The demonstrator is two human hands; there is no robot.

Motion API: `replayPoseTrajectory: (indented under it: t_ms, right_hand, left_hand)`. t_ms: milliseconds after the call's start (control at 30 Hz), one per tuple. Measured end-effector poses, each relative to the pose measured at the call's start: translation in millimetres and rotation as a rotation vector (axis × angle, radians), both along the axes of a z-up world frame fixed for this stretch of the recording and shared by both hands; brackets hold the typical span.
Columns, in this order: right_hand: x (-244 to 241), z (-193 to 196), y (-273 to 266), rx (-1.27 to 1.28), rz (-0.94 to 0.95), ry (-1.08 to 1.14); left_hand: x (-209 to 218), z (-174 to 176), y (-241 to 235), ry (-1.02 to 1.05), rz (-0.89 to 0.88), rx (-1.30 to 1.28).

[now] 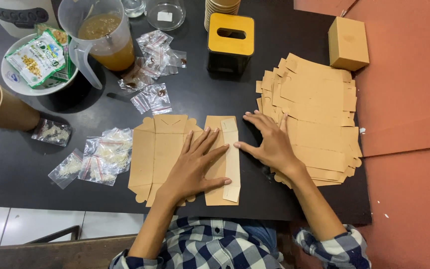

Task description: The person folds flat cardboard box blanks into assembled boxes by hand. They repeatedly fold the side flaps and tuck the tabs into slots to form the box shape, then place the finished box aside.

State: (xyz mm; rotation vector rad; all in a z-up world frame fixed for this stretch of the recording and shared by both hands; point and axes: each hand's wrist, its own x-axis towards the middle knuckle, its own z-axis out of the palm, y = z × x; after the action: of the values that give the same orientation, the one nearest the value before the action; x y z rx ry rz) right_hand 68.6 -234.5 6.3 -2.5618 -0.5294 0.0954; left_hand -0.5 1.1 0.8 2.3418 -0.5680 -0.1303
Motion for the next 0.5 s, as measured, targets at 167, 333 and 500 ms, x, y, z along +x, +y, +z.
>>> replayPoseTrajectory:
  t_ms: [167, 333, 500]
  right_hand:
    - [2, -18, 8, -0.031, -0.094, -0.088]
    - [5, -17, 18, -0.091, -0.139, -0.165]
    - [7, -19, 17, -0.140, -0.106, -0.184]
  left_hand:
    - [0, -3, -1, -0.017, 0.020, 0.015]
    - [-1, -3, -1, -0.021, 0.023, 0.020]
    - [-2, -1, -1, -0.012, 0.019, 0.025]
